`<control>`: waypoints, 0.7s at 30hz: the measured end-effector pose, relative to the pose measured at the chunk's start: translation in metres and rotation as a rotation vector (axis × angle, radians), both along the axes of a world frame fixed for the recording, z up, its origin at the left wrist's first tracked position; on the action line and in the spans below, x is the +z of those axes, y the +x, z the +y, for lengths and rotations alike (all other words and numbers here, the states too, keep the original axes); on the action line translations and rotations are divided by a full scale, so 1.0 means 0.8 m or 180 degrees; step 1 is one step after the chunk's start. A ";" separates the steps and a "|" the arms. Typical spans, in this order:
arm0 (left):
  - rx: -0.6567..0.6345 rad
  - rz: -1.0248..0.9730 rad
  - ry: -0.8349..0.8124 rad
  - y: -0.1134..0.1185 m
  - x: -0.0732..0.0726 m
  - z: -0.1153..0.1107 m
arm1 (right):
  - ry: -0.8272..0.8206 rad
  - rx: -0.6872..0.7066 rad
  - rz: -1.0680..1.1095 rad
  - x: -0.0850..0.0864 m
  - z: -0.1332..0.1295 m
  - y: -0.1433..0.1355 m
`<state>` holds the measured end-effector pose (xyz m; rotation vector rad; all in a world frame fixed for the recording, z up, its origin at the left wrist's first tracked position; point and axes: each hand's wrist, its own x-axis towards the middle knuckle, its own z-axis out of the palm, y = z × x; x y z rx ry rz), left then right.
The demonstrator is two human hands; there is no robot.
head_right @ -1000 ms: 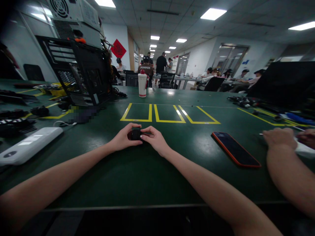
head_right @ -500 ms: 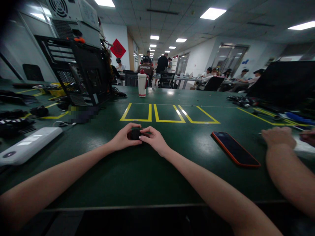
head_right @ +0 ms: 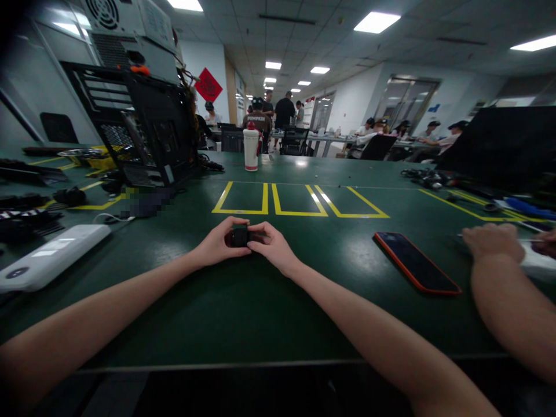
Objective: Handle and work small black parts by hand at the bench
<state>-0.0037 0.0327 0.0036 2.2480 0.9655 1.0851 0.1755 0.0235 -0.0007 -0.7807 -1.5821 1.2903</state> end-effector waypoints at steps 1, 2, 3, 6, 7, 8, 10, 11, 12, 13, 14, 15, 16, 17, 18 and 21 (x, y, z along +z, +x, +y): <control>0.0011 -0.0001 0.0006 0.000 0.000 0.000 | 0.0017 -0.0020 0.0012 0.000 0.000 0.000; 0.0027 0.0001 0.0014 0.000 0.000 0.000 | 0.0033 -0.0035 0.0018 0.000 -0.001 0.000; 0.0045 0.0003 0.0019 0.000 0.000 0.000 | 0.0049 -0.0046 0.0016 0.000 -0.001 0.000; 0.0057 0.0004 0.0006 0.001 -0.001 0.001 | 0.0074 -0.0072 -0.0013 0.000 0.000 0.001; 0.0042 0.0001 -0.0006 0.001 -0.001 0.001 | 0.0066 -0.0083 -0.0026 0.000 0.000 0.001; 0.0023 -0.0005 -0.0018 0.000 -0.001 0.001 | 0.0047 -0.0090 -0.0041 0.000 0.001 0.001; 0.0000 -0.0026 -0.0037 0.000 -0.002 0.001 | -0.0012 -0.0082 -0.0068 0.000 0.002 0.001; 0.0000 -0.0038 -0.0042 0.000 -0.002 0.001 | -0.0045 -0.0067 -0.0079 0.000 0.002 0.001; 0.0002 -0.0045 -0.0042 0.000 -0.002 0.001 | -0.0071 -0.0055 -0.0078 0.000 0.002 0.001; 0.0003 -0.0045 -0.0039 0.000 -0.002 0.001 | -0.0084 -0.0042 -0.0068 0.000 0.002 0.001; 0.0003 -0.0038 -0.0032 0.000 -0.002 0.001 | -0.0084 -0.0030 -0.0049 0.000 0.001 0.001; 0.0000 -0.0026 -0.0023 0.000 -0.002 0.001 | -0.0076 -0.0019 -0.0030 0.000 0.001 0.001; 0.0000 -0.0014 -0.0012 0.000 -0.002 0.001 | -0.0062 -0.0015 -0.0012 0.001 0.000 0.001; 0.0006 -0.0005 -0.0002 0.000 -0.002 0.001 | -0.0042 -0.0018 0.0001 0.001 -0.001 0.001; 0.0016 0.0003 0.0005 0.000 -0.001 0.001 | -0.0021 -0.0030 0.0010 0.001 -0.002 0.001; 0.0050 0.0023 0.0017 0.001 0.000 0.000 | 0.0017 -0.0074 0.0019 0.002 -0.002 0.001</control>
